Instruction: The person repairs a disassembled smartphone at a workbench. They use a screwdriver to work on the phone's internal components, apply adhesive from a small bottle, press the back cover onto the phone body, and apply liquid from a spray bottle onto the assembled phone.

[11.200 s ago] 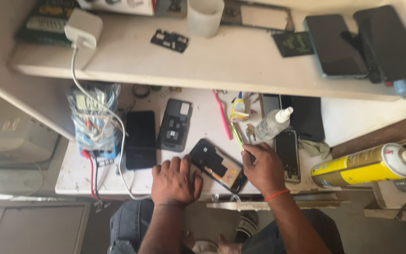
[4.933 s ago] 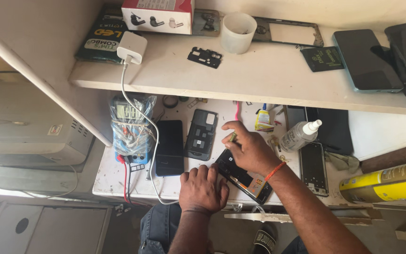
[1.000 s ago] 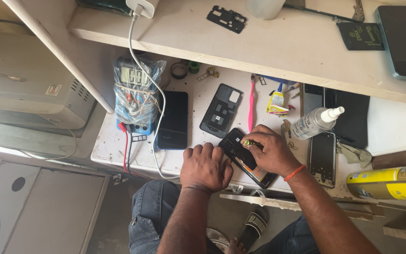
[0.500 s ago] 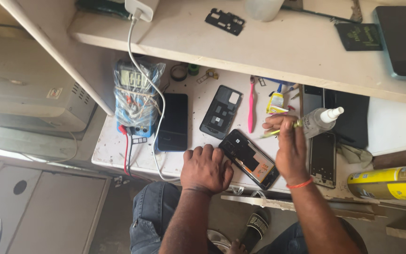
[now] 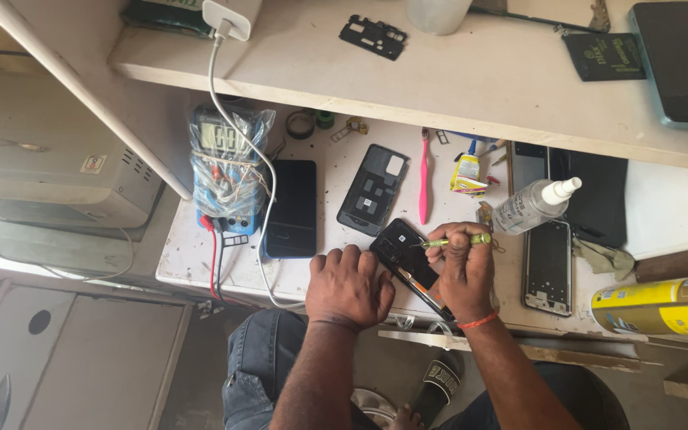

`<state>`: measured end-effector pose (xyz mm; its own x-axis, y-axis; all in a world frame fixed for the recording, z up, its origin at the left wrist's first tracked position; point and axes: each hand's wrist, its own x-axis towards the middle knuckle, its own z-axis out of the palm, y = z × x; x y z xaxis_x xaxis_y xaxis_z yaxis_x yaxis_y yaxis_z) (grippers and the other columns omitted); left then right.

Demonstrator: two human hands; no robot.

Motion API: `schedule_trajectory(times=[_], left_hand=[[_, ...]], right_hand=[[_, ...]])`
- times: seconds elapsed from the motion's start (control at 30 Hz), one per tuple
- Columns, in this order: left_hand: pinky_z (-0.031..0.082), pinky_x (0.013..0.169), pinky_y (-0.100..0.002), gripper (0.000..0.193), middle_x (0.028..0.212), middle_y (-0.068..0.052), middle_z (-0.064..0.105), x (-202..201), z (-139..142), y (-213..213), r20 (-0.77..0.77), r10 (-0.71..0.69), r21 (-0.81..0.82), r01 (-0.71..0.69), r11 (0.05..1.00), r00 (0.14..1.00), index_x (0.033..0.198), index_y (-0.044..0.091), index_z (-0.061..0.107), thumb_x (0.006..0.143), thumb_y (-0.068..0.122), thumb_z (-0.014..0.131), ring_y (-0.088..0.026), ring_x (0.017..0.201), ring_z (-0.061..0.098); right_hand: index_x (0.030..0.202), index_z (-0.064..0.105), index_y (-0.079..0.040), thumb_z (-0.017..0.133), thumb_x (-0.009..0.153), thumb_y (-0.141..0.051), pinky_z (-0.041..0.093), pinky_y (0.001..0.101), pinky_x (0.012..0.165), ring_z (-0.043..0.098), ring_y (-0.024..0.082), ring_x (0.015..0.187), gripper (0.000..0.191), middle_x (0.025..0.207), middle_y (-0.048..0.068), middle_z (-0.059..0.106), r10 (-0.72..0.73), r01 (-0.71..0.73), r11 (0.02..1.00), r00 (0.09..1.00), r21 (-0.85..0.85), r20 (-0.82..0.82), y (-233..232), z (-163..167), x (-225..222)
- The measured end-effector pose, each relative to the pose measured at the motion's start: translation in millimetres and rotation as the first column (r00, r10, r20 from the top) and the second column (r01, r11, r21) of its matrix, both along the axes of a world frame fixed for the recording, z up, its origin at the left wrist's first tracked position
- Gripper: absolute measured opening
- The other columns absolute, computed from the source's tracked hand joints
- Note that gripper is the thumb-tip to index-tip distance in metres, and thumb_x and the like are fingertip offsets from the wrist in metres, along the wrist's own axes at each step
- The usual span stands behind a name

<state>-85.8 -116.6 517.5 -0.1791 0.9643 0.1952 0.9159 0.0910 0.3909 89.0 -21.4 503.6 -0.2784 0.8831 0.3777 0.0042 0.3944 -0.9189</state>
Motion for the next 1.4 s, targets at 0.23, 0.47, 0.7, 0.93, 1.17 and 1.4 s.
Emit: schedule_trajectory(times=[0.23, 0.47, 0.7, 0.93, 1.17, 1.4], left_hand=[[0.041, 0.081, -0.051, 0.035, 0.092, -0.01, 0.061, 1, -1, -1, -0.007, 0.009, 0.006, -0.009, 1.0, 1.0, 0.093, 0.012, 0.062, 0.082, 0.045, 0.063, -0.031, 0.088, 0.061], [0.041, 0.081, -0.05, 0.034, 0.093, -0.01, 0.061, 1, -2, -2, -0.006, 0.01, 0.008, -0.01, 1.0, 1.0, 0.093, 0.012, 0.062, 0.083, 0.045, 0.063, -0.031, 0.089, 0.061], [0.041, 0.082, -0.05, 0.035, 0.093, -0.01, 0.061, 0, 2, -1, -0.001, 0.0, -0.016, 0.0, 1.0, 1.0, 0.094, 0.012, 0.062, 0.082, 0.045, 0.063, -0.031, 0.089, 0.061], [0.041, 0.082, -0.05, 0.036, 0.093, -0.01, 0.06, 1, 0, -1, -0.003, 0.003, -0.025, -0.003, 1.0, 1.0, 0.095, 0.012, 0.062, 0.082, 0.045, 0.063, -0.031, 0.088, 0.061], [0.041, 0.082, -0.05, 0.035, 0.094, -0.01, 0.06, 1, 0, 0, -0.003, 0.006, -0.027, -0.006, 1.0, 1.0, 0.095, 0.012, 0.062, 0.081, 0.045, 0.063, -0.031, 0.089, 0.061], [0.041, 0.082, -0.05, 0.035, 0.093, -0.01, 0.06, 1, -1, -1, -0.011, -0.002, -0.011, 0.002, 1.0, 1.0, 0.094, 0.012, 0.062, 0.082, 0.046, 0.062, -0.031, 0.09, 0.06]], right_hand=[[0.112, 0.046, -0.006, 0.045, 0.111, -0.038, 0.055, 0.0228, 0.072, 0.061, 0.006, 0.081, 0.033, 0.104, 0.005, 0.063, 0.025, -0.023, 0.997, 0.999, -0.077, 0.023, 1, 0, -1], [0.111, 0.046, -0.006, 0.046, 0.111, -0.038, 0.054, 0.0222, 0.07, 0.06, 0.006, 0.08, 0.032, 0.103, 0.005, 0.064, 0.022, -0.019, 0.998, 0.999, -0.067, 0.035, 1, 3, -3], [0.11, 0.048, -0.006, 0.045, 0.111, -0.036, 0.055, 0.0225, 0.07, 0.06, 0.006, 0.08, 0.031, 0.101, 0.004, 0.063, -0.023, 0.03, 0.995, 0.996, -0.09, 0.081, 0, 9, -4], [0.11, 0.047, -0.006, 0.045, 0.111, -0.037, 0.056, 0.0235, 0.071, 0.061, 0.006, 0.079, 0.031, 0.1, 0.004, 0.064, -0.016, 0.021, 0.992, 0.999, -0.121, 0.049, 1, 8, -4], [0.11, 0.047, -0.006, 0.045, 0.11, -0.037, 0.057, 0.0239, 0.07, 0.062, 0.007, 0.079, 0.031, 0.101, 0.004, 0.064, -0.019, 0.028, 0.989, 0.998, -0.143, 0.065, 1, 10, -3], [0.109, 0.053, -0.005, 0.049, 0.111, -0.033, 0.058, 0.0233, 0.07, 0.064, 0.007, 0.079, 0.028, 0.097, 0.003, 0.066, -0.022, 0.033, 0.995, 0.993, -0.091, 0.118, 2, 9, -3]])
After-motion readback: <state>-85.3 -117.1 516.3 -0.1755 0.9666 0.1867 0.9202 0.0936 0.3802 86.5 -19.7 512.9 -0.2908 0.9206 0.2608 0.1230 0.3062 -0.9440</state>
